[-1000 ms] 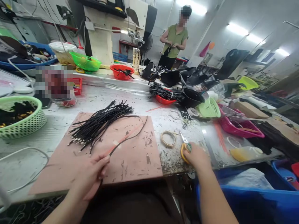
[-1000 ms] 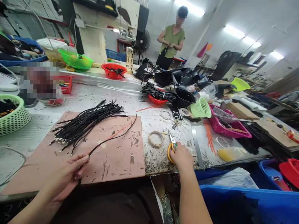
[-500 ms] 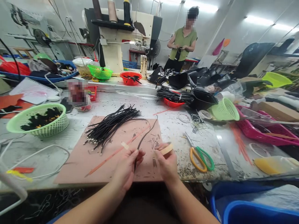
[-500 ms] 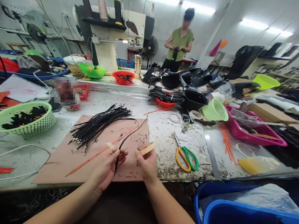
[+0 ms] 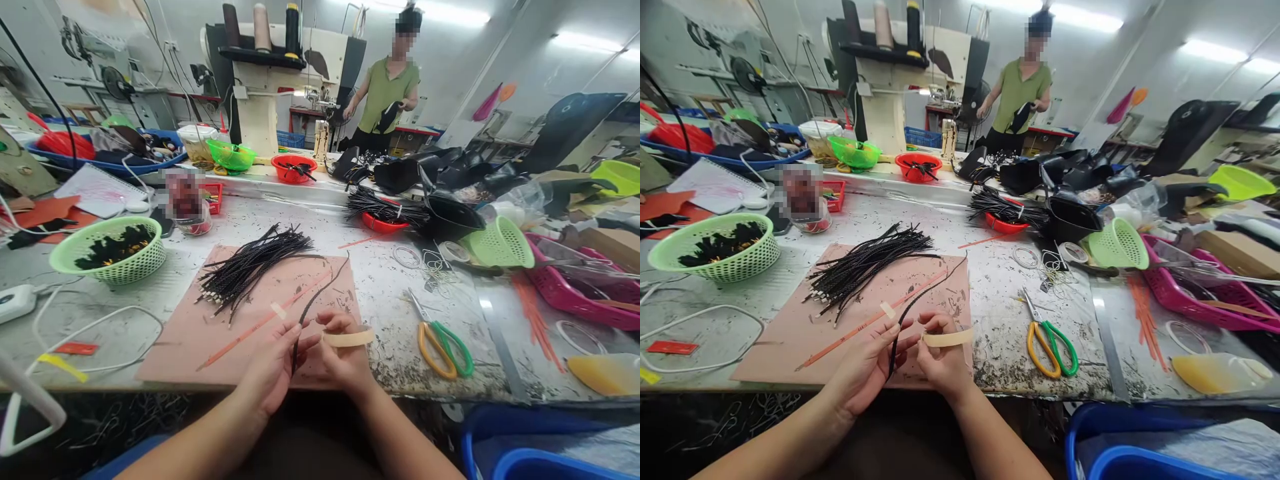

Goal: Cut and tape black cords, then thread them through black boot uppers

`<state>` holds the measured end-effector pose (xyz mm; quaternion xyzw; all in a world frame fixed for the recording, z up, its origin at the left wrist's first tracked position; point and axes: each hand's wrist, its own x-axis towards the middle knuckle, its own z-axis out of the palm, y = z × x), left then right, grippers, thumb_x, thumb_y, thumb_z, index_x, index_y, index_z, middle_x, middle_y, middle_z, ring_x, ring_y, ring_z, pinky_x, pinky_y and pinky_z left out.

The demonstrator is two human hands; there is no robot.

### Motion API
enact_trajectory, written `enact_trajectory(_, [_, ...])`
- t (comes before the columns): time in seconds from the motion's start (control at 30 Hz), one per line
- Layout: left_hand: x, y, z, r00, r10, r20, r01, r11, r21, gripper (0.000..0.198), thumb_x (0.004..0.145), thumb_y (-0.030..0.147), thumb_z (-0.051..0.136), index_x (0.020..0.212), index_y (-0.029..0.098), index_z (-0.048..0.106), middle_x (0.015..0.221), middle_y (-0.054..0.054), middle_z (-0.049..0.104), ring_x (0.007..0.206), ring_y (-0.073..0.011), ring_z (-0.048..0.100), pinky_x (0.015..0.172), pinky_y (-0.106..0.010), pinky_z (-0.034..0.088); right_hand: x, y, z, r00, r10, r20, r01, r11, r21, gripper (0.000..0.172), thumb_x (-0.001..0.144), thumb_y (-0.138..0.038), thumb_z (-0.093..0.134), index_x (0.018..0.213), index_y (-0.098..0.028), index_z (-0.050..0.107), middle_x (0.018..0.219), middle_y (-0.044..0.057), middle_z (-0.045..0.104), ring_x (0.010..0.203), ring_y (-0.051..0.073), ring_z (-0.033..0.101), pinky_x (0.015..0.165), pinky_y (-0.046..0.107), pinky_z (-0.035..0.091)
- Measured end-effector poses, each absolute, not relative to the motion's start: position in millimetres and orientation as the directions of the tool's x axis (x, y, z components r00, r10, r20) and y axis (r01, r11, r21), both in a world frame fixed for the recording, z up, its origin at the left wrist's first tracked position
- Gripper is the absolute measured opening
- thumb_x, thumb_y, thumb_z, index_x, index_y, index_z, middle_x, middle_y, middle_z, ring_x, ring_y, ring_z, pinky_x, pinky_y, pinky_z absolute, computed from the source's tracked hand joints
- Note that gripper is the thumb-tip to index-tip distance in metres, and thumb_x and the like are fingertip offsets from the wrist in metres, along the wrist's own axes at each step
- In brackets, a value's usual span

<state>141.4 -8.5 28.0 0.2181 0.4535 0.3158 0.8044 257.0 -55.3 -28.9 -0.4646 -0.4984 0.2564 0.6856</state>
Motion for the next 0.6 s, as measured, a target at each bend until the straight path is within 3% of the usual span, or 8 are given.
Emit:
enact_trajectory(0.2, [139.1,-7.5,23.9,0.406,0.718,-0.565,-0.299,0.689,0.661,0.008,0.080,0.012,0.055,0.084,0.013,0.062,0.075,-0.003,0.068,0.065,-0.0093,0.065,0.053,-0.014,0.044,262.2,-54.0,-25.0,0.275,0.803,0.528,0.333,0.436,-0.836,0.028,0.072,-0.005,0.052,0.092,-0.025,0.046,0.095,0.004,0.051,0.095,0.019,0.054,0.082,0.039,0.047])
enact_trajectory(0.43, [137.9,-10.0,19.8,0.493,0.725,-0.481,-0.306,0.662,0.684,0.020,0.066,0.024,0.071,0.079,0.015,0.059,0.072,-0.004,0.068,0.064,-0.0123,0.061,0.055,-0.019,0.045,261.8,-60.0,-13.4,0.150,0.805,0.574,0.441,0.465,-0.768,0.033,0.071,-0.004,0.051,0.097,-0.024,0.046,0.100,0.006,0.054,0.100,0.021,0.053,0.080,0.036,0.048])
enact_trajectory(0.6, [136.4,-15.0,24.7,0.505,0.721,-0.475,-0.287,0.659,0.695,0.023,0.061,0.026,0.076,0.068,0.015,0.056,0.064,0.000,0.064,0.059,-0.0108,0.058,0.055,-0.018,0.043,259.2,-59.0,-12.9,0.159,0.778,0.608,0.529,0.452,-0.718,0.037,0.069,-0.003,0.049,0.098,-0.025,0.046,0.098,0.007,0.055,0.099,0.021,0.054,0.081,0.039,0.048])
